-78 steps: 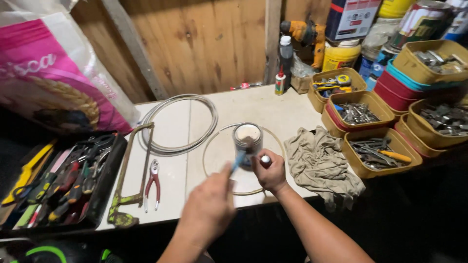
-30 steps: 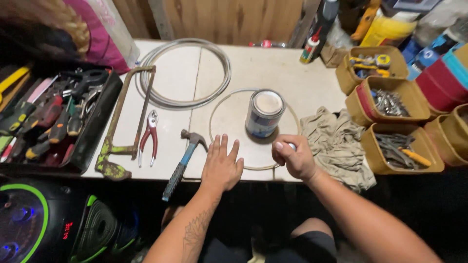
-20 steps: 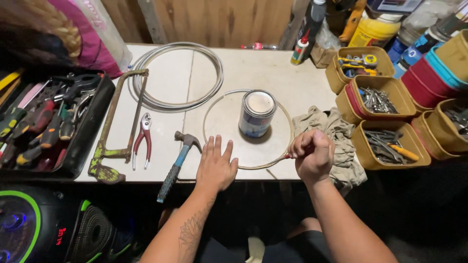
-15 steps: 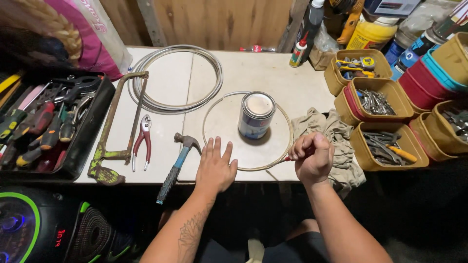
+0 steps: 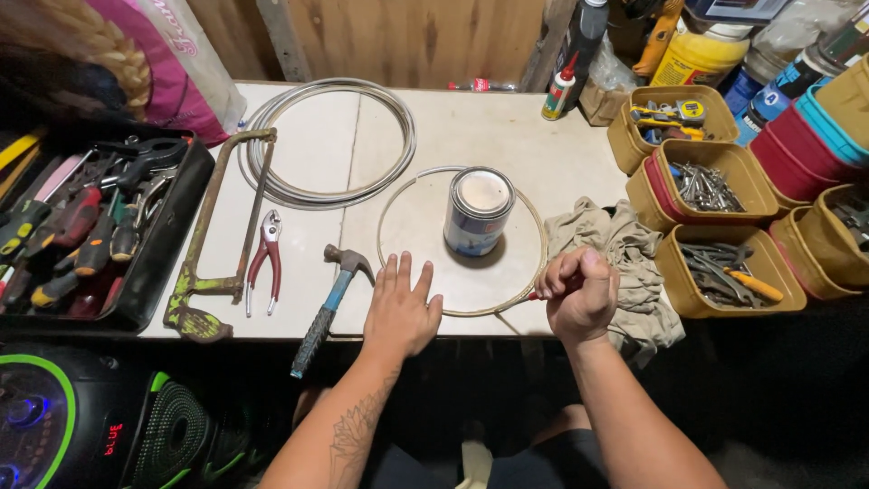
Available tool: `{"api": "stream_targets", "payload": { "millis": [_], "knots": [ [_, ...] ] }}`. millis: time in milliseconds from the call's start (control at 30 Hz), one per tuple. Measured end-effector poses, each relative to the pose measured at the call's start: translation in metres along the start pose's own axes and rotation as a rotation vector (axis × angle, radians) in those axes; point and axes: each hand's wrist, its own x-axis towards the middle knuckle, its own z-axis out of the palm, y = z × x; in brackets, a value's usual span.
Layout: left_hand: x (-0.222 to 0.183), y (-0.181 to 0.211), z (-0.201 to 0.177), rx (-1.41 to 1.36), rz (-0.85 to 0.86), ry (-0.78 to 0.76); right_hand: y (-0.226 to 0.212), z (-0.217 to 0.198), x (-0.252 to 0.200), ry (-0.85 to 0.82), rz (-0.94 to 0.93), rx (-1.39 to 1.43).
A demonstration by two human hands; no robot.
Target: Shaping a metal wire into a circle around a can using a hammer and a screwdriver as a punch
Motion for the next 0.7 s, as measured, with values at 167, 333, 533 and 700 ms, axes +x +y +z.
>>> {"api": "stream_targets", "payload": {
  "millis": [167, 333, 533, 700],
  "knots": [
    [0.0, -0.001, 0.001, -0.001, 0.009, 0.021, 0.003, -0.001, 0.0, 0.0, -0.002, 0.007],
    [0.0, 0.001, -0.001, -0.001, 0.011, 0.001, 0.013, -0.001, -0.002, -0.027, -0.05, 0.001],
    [-0.004, 0.004, -0.008, 0.024, 0.005, -0.032, 0.014, 0.019, -0.004, -0.112, -0.148, -0.196],
    [0.011, -0.058, 0.051, -0.114, 0.26, 0.852, 0.018, 0.025, -0.003, -0.102, -0.137, -0.186]
  ]
}}
